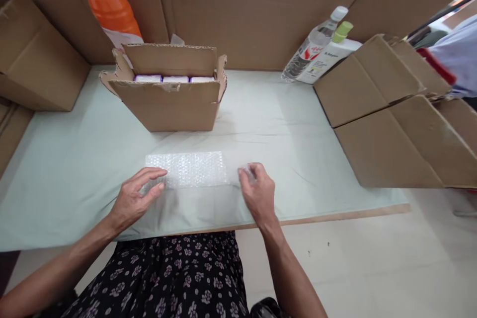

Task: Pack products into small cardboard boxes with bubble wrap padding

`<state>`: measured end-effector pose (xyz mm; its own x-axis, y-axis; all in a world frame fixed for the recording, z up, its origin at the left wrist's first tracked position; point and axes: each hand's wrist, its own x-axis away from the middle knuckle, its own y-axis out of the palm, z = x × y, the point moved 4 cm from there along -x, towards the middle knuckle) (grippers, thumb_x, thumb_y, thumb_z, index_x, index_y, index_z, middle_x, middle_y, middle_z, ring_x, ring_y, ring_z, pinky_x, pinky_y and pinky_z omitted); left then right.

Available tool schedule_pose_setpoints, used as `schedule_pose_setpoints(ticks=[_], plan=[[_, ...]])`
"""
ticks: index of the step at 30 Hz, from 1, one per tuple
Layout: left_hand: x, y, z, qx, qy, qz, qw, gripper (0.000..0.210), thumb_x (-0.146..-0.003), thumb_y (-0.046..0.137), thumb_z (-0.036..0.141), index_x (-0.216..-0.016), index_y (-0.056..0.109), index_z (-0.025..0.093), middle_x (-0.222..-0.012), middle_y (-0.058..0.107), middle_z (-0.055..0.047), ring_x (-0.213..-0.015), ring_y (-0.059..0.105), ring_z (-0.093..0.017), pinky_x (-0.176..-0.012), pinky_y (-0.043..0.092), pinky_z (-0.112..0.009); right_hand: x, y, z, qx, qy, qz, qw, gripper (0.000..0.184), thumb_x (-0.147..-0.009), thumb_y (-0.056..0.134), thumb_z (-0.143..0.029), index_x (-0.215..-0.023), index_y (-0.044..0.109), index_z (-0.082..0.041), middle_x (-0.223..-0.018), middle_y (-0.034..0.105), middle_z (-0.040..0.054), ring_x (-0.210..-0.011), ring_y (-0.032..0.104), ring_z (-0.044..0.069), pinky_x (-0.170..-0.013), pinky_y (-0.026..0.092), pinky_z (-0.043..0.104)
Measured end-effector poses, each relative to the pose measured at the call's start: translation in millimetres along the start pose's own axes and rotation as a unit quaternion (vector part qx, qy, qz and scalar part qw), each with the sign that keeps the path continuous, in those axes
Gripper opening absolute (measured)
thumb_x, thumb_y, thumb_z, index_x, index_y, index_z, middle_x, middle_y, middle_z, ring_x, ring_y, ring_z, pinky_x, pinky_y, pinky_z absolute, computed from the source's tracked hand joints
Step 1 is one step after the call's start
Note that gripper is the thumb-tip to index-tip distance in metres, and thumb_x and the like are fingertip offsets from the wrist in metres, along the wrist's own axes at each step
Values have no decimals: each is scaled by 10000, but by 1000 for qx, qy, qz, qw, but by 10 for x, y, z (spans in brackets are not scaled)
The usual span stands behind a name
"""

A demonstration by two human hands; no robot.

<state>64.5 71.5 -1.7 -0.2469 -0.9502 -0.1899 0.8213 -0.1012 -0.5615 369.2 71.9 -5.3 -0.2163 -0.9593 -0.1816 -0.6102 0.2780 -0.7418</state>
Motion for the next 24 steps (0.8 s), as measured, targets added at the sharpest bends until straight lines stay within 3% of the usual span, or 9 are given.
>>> schedule_pose_setpoints(ticks=[4, 7, 9, 14, 16, 19, 21, 24], plan=[[-103, 128, 95, 219, -149, -53, 963, 535, -879, 638, 432, -1335, 566, 162, -1125, 715, -120, -877, 705, -193, -700, 582, -300, 192, 273, -778, -79, -113, -132, 982, 240, -963, 574, -465, -988, 649, -238, -882, 732, 43, -773, 676, 195, -735, 530, 325], [-178, 142, -65, 206, -220, -8, 953, 439, -860, 600, 416, -1199, 630, 140, -930, 707, -58, -760, 664, -166, -649, 531, -269, 256, 531, -1052, -106, -188, -210, 954, 319, -963, 596, -485, -1142, 656, -227, -980, 755, 50, -859, 702, 205, -833, 530, 357], [-224, 96, -228, 135, -236, 22, 962, 353, -858, 563, 359, -1126, 668, 155, -841, 691, -19, -717, 642, -156, -663, 510, -266, 200, 641, -1018, -90, -194, -207, 955, 302, -986, 573, -444, -1162, 657, -215, -1046, 754, 64, -848, 701, 198, -859, 519, 371], [-258, -15, -452, -114, -217, 4, 970, 487, -848, 595, 257, -1328, 602, 172, -866, 721, -34, -790, 673, -219, -761, 522, -328, 30, 856, -748, 58, -176, -213, 959, 271, -982, 530, -310, -1186, 677, -211, -1136, 713, 99, -878, 687, 226, -822, 538, 382], [-225, -62, -421, -206, -196, 13, 959, 535, -867, 602, 242, -1395, 553, 171, -906, 717, -57, -833, 677, -242, -759, 527, -340, 26, 916, -708, 83, -180, -216, 956, 273, -971, 527, -288, -1179, 685, -208, -1129, 699, 103, -947, 684, 245, -822, 553, 376], [-173, -135, -275, -281, -102, 70, 952, 526, -911, 591, 249, -1426, 520, 165, -1094, 682, -115, -974, 657, -262, -822, 535, -360, 44, 963, -712, 85, -190, -206, 956, 275, -971, 521, -279, -1184, 684, -218, -1141, 689, 100, -969, 681, 245, -835, 563, 372], [-165, -136, -208, -294, -35, 79, 952, 428, -948, 556, 242, -1370, 572, 174, -1127, 661, -121, -984, 640, -251, -860, 527, -366, 44, 985, -722, 94, -194, -205, 955, 269, -970, 525, -282, -1178, 687, -231, -1133, 692, 97, -967, 681, 248, -823, 564, 369], [-208, -55, -262, -302, 2, 10, 953, 227, -956, 524, 194, -1088, 708, 202, -971, 667, -82, -879, 627, -228, -812, 513, -352, 10, 987, -704, 98, -187, -219, 952, 259, -964, 536, -292, -1157, 697, -231, -1109, 699, 94, -909, 683, 242, -781, 558, 358]])
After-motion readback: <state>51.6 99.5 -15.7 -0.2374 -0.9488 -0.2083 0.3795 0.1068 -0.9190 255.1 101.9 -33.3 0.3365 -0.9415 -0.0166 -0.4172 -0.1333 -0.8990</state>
